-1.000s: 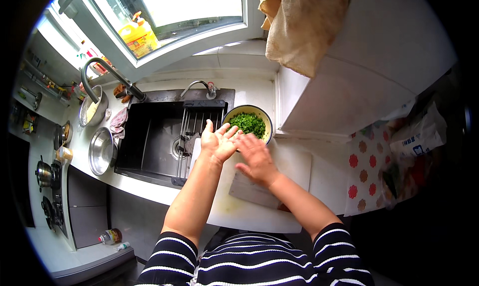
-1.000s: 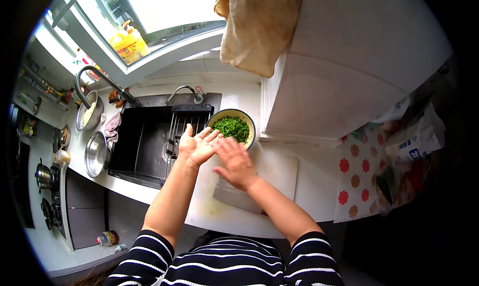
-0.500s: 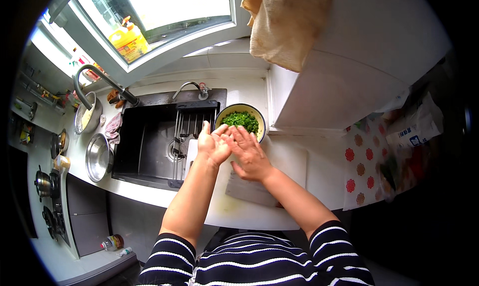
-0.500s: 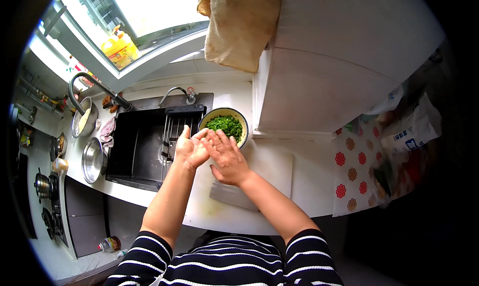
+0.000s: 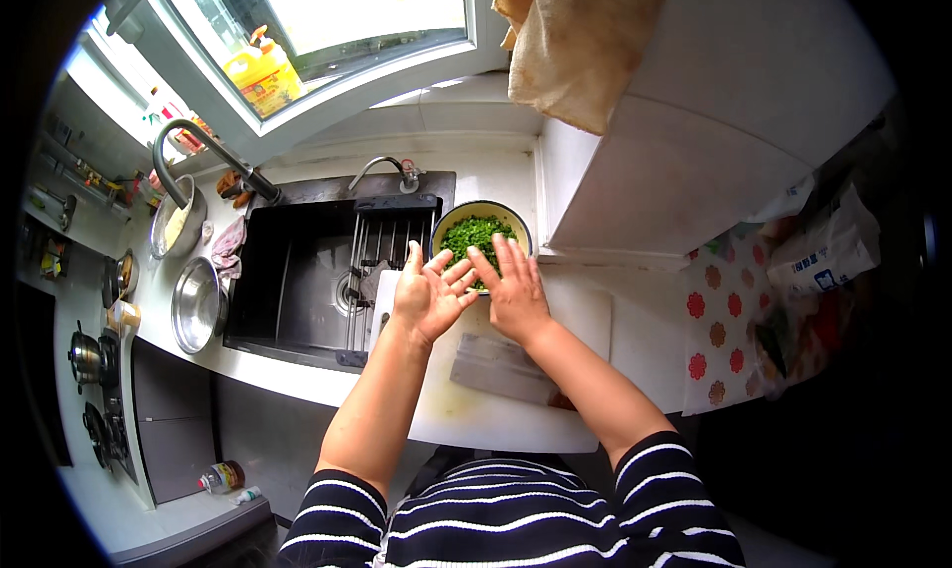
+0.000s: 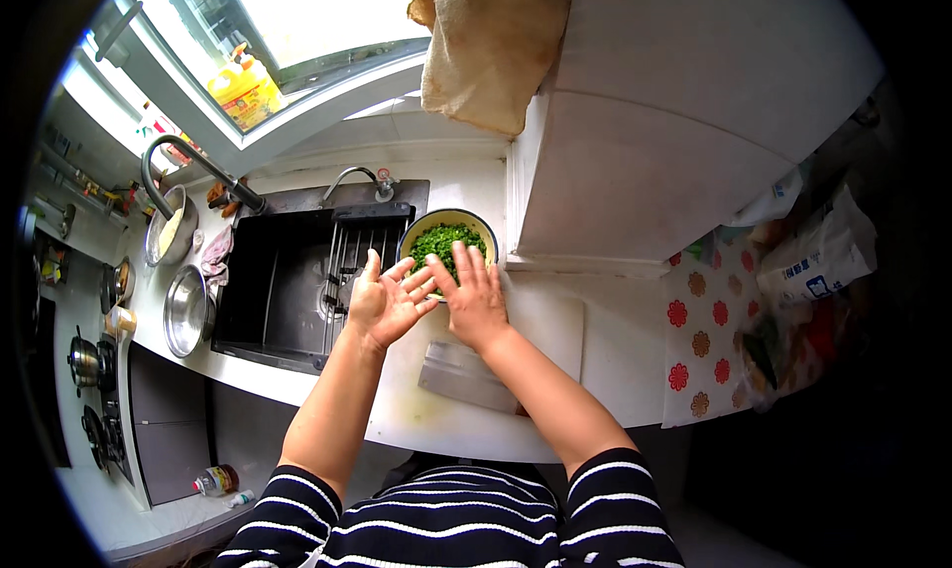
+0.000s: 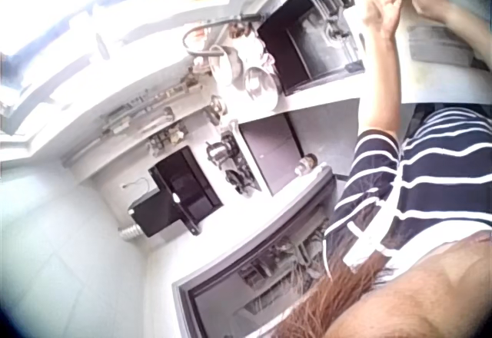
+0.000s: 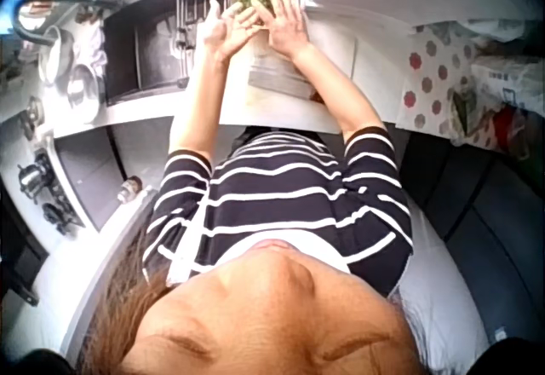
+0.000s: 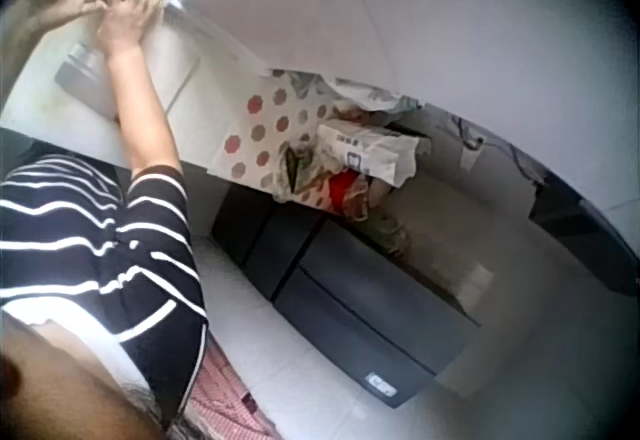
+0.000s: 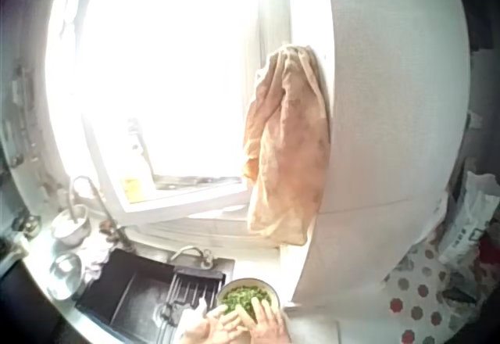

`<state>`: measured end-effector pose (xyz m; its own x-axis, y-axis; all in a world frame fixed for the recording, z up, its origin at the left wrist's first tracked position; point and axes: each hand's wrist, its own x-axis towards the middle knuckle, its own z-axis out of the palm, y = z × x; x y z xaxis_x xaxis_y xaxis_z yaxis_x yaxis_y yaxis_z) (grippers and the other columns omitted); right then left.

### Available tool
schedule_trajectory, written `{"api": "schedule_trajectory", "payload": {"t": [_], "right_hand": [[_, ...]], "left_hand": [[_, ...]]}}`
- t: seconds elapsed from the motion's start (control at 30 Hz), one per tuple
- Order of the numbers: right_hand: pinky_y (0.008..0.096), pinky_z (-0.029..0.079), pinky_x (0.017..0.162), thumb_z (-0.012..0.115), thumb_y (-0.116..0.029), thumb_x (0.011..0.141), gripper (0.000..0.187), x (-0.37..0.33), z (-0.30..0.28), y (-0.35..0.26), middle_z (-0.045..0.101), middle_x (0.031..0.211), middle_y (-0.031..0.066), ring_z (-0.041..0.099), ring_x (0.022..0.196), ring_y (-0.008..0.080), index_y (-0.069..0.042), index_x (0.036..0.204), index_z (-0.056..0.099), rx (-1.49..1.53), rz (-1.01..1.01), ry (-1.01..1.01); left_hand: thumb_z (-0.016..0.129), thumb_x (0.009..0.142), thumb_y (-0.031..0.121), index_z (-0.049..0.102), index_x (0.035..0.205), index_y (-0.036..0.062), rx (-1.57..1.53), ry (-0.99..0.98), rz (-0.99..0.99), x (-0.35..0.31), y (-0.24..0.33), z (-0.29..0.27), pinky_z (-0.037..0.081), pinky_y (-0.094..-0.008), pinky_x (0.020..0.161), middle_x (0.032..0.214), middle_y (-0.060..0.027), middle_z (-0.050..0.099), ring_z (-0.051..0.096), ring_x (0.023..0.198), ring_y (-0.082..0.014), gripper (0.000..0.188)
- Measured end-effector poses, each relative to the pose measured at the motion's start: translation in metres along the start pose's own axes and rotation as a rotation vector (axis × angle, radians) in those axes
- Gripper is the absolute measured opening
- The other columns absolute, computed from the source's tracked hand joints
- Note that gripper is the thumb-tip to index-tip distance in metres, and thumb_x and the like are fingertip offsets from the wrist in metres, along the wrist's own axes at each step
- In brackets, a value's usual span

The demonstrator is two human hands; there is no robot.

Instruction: The person chops green onions using a cleaver on a cutting board, scoops them into a bowl, and pours them into a pan on a stove. They then slice pieces of fried tofu into strips on the board and return them to a bowl.

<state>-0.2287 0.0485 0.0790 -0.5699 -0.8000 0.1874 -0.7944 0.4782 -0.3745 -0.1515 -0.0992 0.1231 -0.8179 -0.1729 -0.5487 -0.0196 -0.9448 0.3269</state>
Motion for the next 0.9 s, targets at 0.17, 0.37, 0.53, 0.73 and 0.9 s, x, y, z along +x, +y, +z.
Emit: {"api": "schedule_trajectory", "payload": {"t": [0.17,0.37,0.53,0.73,0.9], "right_hand": [[0.0605,0.028,0.108,0.062,-0.006,0.079,0.073,-0.016,0.007,0.015,0.031,0.151,0.0169,0.029,0.139,0.0367,-0.023,0.146,0.037,-0.164,0.008,-0.072],[0.0422,0.038,0.106,0.060,-0.005,0.077,0.041,-0.023,0.009,0.021,0.050,0.133,0.0218,0.046,0.125,0.0389,-0.005,0.118,0.063,0.226,0.218,0.168],[0.0409,0.044,0.100,0.061,-0.007,0.078,0.038,-0.028,0.021,0.035,0.058,0.123,0.0214,0.055,0.115,0.0364,-0.001,0.115,0.063,0.457,0.342,0.252],[0.0362,0.051,0.087,0.061,-0.005,0.081,0.035,-0.024,0.009,0.014,0.064,0.113,0.0158,0.064,0.098,0.0273,-0.002,0.115,0.064,0.641,0.457,0.339],[0.0300,0.054,0.072,0.069,-0.025,0.089,0.054,-0.017,-0.006,-0.048,0.063,0.105,0.0129,0.064,0.086,0.0189,0.004,0.131,0.050,0.883,0.555,0.353]], "left_hand": [[0.042,0.094,0.062,0.017,0.149,0.0047,-0.031,-0.014,0.099,0.003,0.004,-0.004,0.027,-0.0533,0.111,0.153,-0.0211,0.023,0.038,0.131,-0.0378,0.083],[0.065,0.090,0.037,0.049,0.124,0.0054,0.230,0.471,0.194,0.041,-0.019,-0.067,0.044,-0.0449,0.091,0.122,-0.0126,0.051,0.050,0.110,-0.0287,0.049],[0.069,0.087,0.024,0.054,0.118,0.0023,0.493,0.607,0.068,0.064,-0.042,-0.062,0.054,-0.0395,0.066,0.114,-0.0179,0.058,0.063,0.089,-0.0293,0.041],[0.048,0.083,0.004,0.058,0.092,-0.0032,0.519,0.594,0.217,0.061,-0.036,-0.062,0.051,-0.0275,0.048,0.080,-0.0113,0.064,0.060,0.061,-0.0172,0.015],[0.049,0.085,0.009,0.058,0.098,-0.0007,0.462,0.420,0.309,-0.033,0.010,-0.068,0.055,-0.0349,0.065,0.086,-0.0093,0.065,0.063,0.068,-0.0174,0.019]]}}
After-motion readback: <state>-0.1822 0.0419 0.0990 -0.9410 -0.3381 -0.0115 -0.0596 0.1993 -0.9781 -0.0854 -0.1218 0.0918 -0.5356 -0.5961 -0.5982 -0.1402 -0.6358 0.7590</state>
